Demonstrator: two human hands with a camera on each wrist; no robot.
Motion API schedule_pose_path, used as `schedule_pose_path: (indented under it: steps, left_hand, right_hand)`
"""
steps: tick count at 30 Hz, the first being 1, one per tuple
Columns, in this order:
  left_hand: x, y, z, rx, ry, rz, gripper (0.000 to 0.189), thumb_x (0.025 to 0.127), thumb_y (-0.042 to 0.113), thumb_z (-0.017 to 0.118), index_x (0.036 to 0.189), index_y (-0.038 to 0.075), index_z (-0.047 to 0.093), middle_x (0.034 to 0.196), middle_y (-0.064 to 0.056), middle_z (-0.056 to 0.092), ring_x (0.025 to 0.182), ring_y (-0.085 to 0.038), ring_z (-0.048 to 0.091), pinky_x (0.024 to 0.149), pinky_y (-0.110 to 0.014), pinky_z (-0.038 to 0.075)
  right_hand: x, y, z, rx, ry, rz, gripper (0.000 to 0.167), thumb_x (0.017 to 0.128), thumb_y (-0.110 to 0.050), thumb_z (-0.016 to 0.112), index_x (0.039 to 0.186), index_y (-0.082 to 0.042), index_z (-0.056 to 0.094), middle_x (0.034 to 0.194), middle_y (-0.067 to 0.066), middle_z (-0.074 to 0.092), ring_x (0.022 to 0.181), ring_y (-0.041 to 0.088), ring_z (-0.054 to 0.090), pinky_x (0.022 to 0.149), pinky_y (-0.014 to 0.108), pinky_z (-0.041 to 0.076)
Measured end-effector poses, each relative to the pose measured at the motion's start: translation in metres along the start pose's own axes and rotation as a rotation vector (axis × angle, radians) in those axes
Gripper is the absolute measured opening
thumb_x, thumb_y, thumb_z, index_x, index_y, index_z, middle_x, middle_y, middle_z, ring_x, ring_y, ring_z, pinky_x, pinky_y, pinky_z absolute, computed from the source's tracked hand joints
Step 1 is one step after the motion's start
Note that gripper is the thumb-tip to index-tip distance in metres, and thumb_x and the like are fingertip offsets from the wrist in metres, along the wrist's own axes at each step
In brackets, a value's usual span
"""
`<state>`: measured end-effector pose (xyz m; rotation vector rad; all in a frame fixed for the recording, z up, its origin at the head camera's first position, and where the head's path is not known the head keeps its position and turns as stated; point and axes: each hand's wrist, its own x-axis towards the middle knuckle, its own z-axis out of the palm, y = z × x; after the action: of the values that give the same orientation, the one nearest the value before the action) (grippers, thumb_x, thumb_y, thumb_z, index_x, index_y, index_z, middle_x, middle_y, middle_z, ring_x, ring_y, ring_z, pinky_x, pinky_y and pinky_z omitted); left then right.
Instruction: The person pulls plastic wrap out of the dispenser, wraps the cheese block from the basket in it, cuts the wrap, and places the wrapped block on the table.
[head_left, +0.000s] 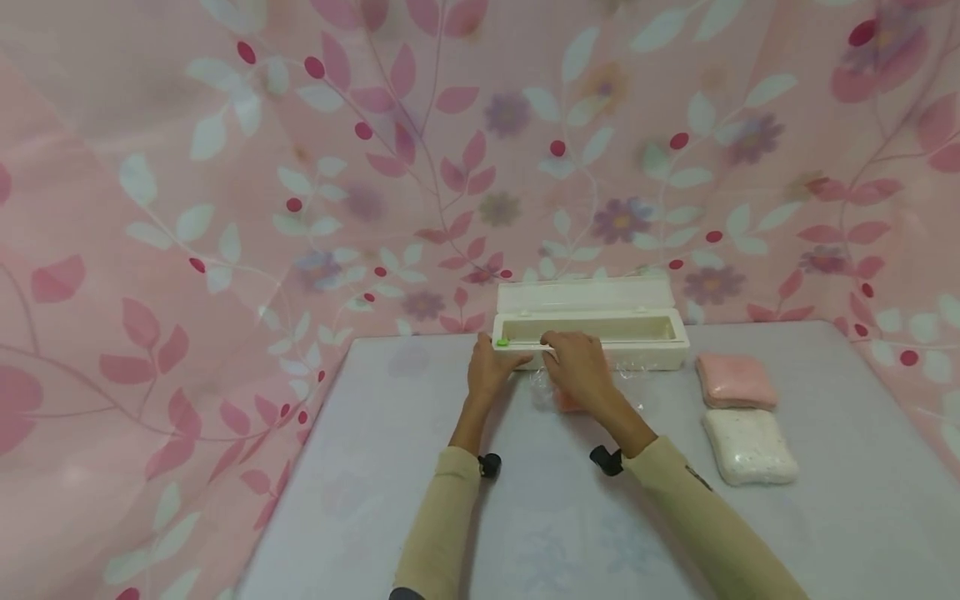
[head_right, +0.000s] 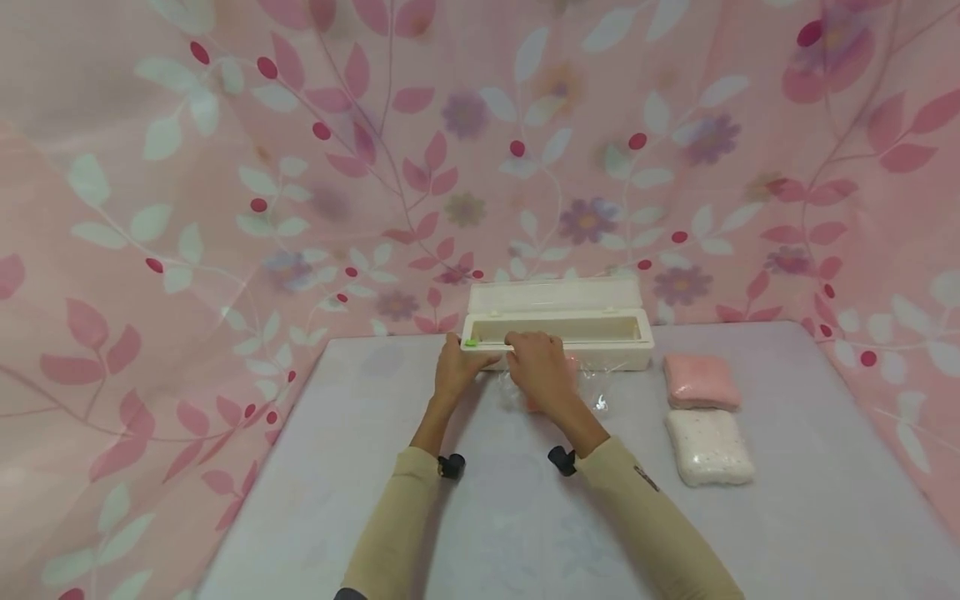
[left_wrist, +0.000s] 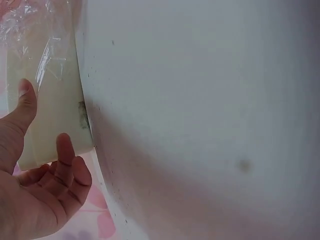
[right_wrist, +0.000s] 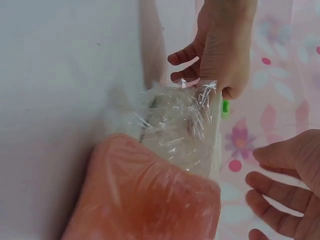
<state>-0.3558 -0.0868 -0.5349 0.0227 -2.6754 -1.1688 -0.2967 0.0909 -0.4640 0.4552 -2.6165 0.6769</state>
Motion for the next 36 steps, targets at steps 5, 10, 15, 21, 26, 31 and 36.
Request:
schedule_pose_path:
  steps: [5,10,15,21,26,31,36]
  left_hand:
    - [0.0,0.001,0.001,0.002,-0.032,0.011,0.068,0.073,0.045,0.086,0.106,0.006,0.043,0.092,-0.011,0.057,0.076,-0.022,0.052,0.065,-0.039,0.046]
    - [0.001,0.003,0.005,0.002,-0.047,-0.005,0.06,0.077,0.034,0.085,0.107,0.004,0.043,0.1,-0.016,0.061,0.084,-0.028,0.058,0.072,-0.044,0.048]
    - [0.001,0.005,0.009,0.035,-0.043,-0.03,0.046,0.082,0.022,0.075,0.112,0.003,0.045,0.108,-0.018,0.06,0.092,-0.035,0.061,0.076,-0.05,0.049]
    - [0.0,0.008,0.015,0.074,-0.063,-0.004,0.035,0.084,0.016,0.067,0.107,0.005,0.043,0.106,-0.018,0.058,0.082,-0.033,0.059,0.069,-0.049,0.048]
    - [0.0,0.011,0.017,0.104,-0.068,-0.002,0.042,0.085,0.024,0.071,0.108,0.005,0.042,0.107,-0.018,0.057,0.082,-0.035,0.06,0.071,-0.049,0.049]
    - [-0.001,0.011,0.016,0.093,-0.057,-0.017,0.068,0.073,0.041,0.087,0.11,0.006,0.041,0.104,-0.016,0.057,0.086,-0.038,0.061,0.071,-0.05,0.049]
    - [0.001,0.008,0.013,0.085,-0.053,-0.02,0.073,0.07,0.042,0.089,0.113,0.006,0.041,0.103,-0.014,0.057,0.088,-0.038,0.062,0.071,-0.049,0.049]
  right_hand:
    - [0.024,-0.008,0.014,-0.013,-0.091,-0.091,0.03,0.087,-0.02,0.076,0.116,-0.012,0.07,0.116,0.006,0.07,0.109,0.031,0.059,0.091,0.053,0.042]
    - [0.042,-0.008,0.029,-0.016,-0.152,-0.083,0.03,0.085,-0.028,0.078,0.11,-0.013,0.072,0.106,0.005,0.072,0.097,0.031,0.061,0.077,0.048,0.048]
    - [0.049,-0.013,0.041,0.0,-0.168,-0.02,0.02,0.082,-0.026,0.081,0.095,-0.013,0.075,0.096,0.005,0.073,0.092,0.032,0.062,0.075,0.048,0.048]
    - [0.05,-0.013,0.051,0.035,-0.119,0.04,0.01,0.083,-0.019,0.078,0.09,-0.011,0.078,0.097,0.008,0.072,0.096,0.032,0.061,0.086,0.048,0.045]
    - [0.051,-0.005,0.052,-0.019,-0.099,0.043,0.009,0.081,-0.024,0.08,0.085,-0.017,0.079,0.095,0.004,0.073,0.095,0.03,0.06,0.082,0.049,0.045]
    - [0.052,0.01,0.039,-0.085,-0.153,0.054,0.012,0.08,-0.031,0.081,0.088,-0.021,0.08,0.101,0.002,0.072,0.099,0.031,0.058,0.085,0.053,0.044]
    - [0.045,0.04,0.014,-0.055,-0.186,0.079,0.011,0.08,-0.029,0.082,0.085,-0.019,0.081,0.101,0.0,0.073,0.103,0.031,0.056,0.091,0.056,0.039]
